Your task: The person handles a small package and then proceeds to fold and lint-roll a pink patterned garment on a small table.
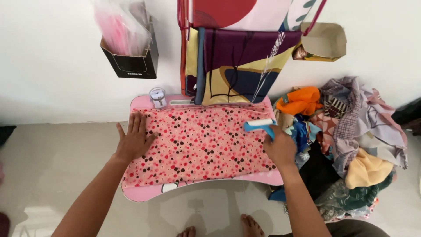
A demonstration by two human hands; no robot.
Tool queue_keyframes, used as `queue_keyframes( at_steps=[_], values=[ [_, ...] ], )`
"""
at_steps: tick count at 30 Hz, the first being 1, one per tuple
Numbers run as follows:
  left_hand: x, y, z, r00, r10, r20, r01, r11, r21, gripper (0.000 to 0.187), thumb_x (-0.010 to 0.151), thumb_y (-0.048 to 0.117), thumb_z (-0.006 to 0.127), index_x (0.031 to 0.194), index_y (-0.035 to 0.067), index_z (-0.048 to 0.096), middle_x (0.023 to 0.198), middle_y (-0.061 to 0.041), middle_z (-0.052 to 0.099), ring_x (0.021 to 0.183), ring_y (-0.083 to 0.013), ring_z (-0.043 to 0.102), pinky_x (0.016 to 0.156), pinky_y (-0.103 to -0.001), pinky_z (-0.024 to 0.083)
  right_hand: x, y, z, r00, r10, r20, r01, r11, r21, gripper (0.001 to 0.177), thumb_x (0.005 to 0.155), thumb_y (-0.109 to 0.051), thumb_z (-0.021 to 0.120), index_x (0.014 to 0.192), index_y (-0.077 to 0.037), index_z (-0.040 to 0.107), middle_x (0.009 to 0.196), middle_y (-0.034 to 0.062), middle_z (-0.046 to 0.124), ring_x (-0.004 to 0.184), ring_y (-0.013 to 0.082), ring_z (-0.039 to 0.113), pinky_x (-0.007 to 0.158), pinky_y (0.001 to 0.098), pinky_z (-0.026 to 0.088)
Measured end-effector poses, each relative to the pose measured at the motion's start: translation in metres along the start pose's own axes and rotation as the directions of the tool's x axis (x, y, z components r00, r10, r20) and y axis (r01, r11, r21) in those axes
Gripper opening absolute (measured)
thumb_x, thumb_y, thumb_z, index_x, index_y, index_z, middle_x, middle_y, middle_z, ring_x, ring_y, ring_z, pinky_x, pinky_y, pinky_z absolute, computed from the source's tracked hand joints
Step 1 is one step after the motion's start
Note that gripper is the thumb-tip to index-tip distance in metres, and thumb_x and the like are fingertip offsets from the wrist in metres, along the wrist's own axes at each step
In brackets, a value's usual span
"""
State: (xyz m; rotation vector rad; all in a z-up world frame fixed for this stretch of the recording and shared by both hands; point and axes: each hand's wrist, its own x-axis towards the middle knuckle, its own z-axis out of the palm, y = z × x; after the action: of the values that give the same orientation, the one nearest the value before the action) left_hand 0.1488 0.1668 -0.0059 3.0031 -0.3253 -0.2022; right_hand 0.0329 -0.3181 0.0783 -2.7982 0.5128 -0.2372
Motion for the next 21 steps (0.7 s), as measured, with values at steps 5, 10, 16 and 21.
queue_keyframes(
  at_steps=[5,10,16,21],
  values=[
    [-0.018,0.025,-0.042,0.974,0.186,-0.131,-0.167,0.975,0.143,0.087,0.103,0.073,0.012,0.167,0.014,0.013,0.175,-0.012,0.006,0.161,-0.0312,0.001,0.125,-0.064,0.002,0.043,0.005,0.009,0.983,-0.097,0.156,0.091,0.995,0.045,0.049,0.093,-0.029,0.058,0.142,-0.021,0.054,0.111,0.0234,0.072,0.106,0.0485,0.070,0.091,0.0602,0.056],
    [-0.037,0.040,-0.033,0.967,0.230,0.114,-0.252,0.932,0.260,0.087,0.100,0.077,0.014,0.166,0.021,0.012,0.174,-0.011,0.009,0.160,-0.0295,0.008,0.125,-0.062,0.009,0.024,0.059,-0.034,0.952,-0.128,0.279,0.133,0.991,-0.001,0.048,0.092,-0.031,0.061,0.139,-0.031,0.056,0.111,0.0191,0.075,0.108,0.0460,0.071,0.091,0.0581,0.057],
    [-0.088,0.019,-0.018,0.949,0.118,0.291,-0.220,0.912,0.347,0.087,0.100,0.076,0.022,0.166,0.022,0.010,0.175,-0.009,0.004,0.160,-0.0288,0.007,0.127,-0.060,0.008,-0.017,0.111,-0.092,0.903,-0.169,0.396,0.225,0.969,-0.099,0.044,0.092,-0.027,0.062,0.136,-0.026,0.060,0.113,0.0237,0.076,0.107,0.0500,0.072,0.091,0.0589,0.058],
    [-0.120,-0.012,-0.010,0.967,0.079,0.242,-0.121,0.979,0.163,0.097,0.095,0.076,0.031,0.163,0.012,0.006,0.174,-0.008,-0.001,0.160,-0.0264,-0.004,0.122,-0.065,0.014,-0.013,0.098,-0.104,0.888,-0.355,0.294,0.434,0.859,-0.274,0.048,0.085,-0.030,0.065,0.132,-0.037,0.062,0.100,0.0029,0.078,0.087,0.0341,0.073,0.076,0.0458,0.057]
  ],
)
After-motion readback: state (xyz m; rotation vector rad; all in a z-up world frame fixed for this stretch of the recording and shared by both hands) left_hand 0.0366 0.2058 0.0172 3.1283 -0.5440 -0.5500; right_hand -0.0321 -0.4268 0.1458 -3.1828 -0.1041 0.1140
